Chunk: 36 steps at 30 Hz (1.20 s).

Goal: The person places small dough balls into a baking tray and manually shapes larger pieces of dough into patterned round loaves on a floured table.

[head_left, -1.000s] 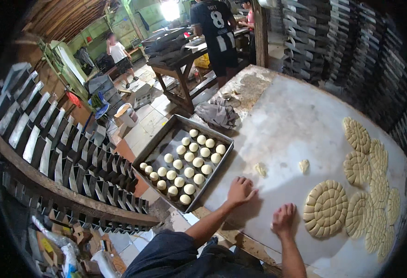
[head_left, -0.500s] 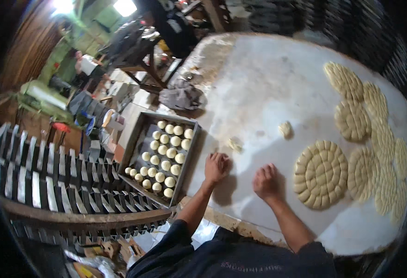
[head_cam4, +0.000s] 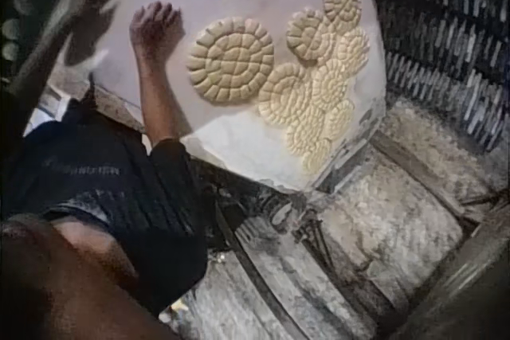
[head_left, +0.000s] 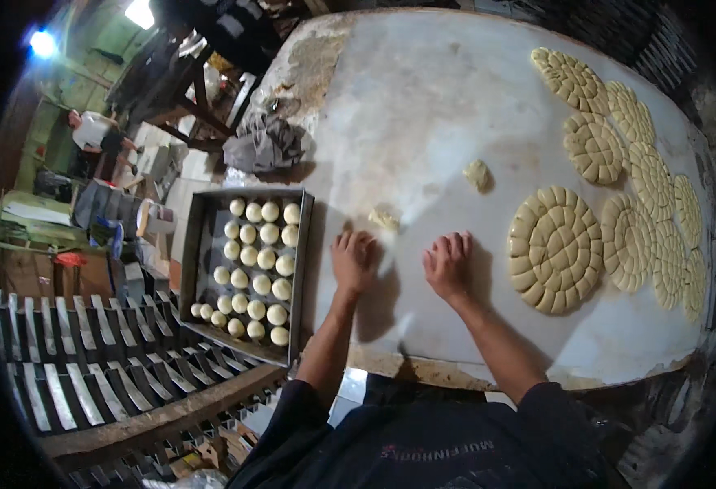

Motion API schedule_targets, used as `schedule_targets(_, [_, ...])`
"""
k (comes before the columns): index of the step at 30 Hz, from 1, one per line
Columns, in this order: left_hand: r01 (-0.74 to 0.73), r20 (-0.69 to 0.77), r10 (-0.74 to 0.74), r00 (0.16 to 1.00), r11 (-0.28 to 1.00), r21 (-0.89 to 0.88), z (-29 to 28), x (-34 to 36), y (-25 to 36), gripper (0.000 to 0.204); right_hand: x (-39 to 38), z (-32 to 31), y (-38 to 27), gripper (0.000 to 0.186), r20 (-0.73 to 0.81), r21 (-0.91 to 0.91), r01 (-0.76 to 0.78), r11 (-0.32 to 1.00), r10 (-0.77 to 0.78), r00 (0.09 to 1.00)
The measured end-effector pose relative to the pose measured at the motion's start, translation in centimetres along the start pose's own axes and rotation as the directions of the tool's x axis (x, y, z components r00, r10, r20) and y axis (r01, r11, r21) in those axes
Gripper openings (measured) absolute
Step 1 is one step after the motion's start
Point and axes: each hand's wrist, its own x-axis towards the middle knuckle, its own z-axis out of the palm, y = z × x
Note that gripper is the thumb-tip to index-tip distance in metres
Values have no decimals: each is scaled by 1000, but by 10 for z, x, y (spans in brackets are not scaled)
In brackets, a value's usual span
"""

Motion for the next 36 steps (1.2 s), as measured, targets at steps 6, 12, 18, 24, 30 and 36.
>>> schedule_targets(6, [-174,185,208,960,967,-188,-13,-92,8,13,-29,14,-25,15,45,112,4,994,-9,999])
schedule_targets(12, [302,598,52,800,826,-475,-104,-92,-8,29,42,44,-36,17,-213,190,-108,976,148,966])
schedule_targets(18, [64,125,-5,992,879,-472,-193,-47,-54,35,114,60,-126,16,6,158,-7,987,6,1000])
schedule_targets(24, [153,147,-78,986,769,-621,-225,-34,-64,29,115,0,-266,10,285,481,171,860,-337,897])
schedule_targets(30, [267,298,-90,950,727,-632,-192,-49,-35,27,76,-25,-203,18,520,575,-322,753,-32,854])
schedule_targets(36, [176,222,-37,974,742,-647,-144,-53,21,24,13,-4,-149,43,452,828,-428,362,19,892])
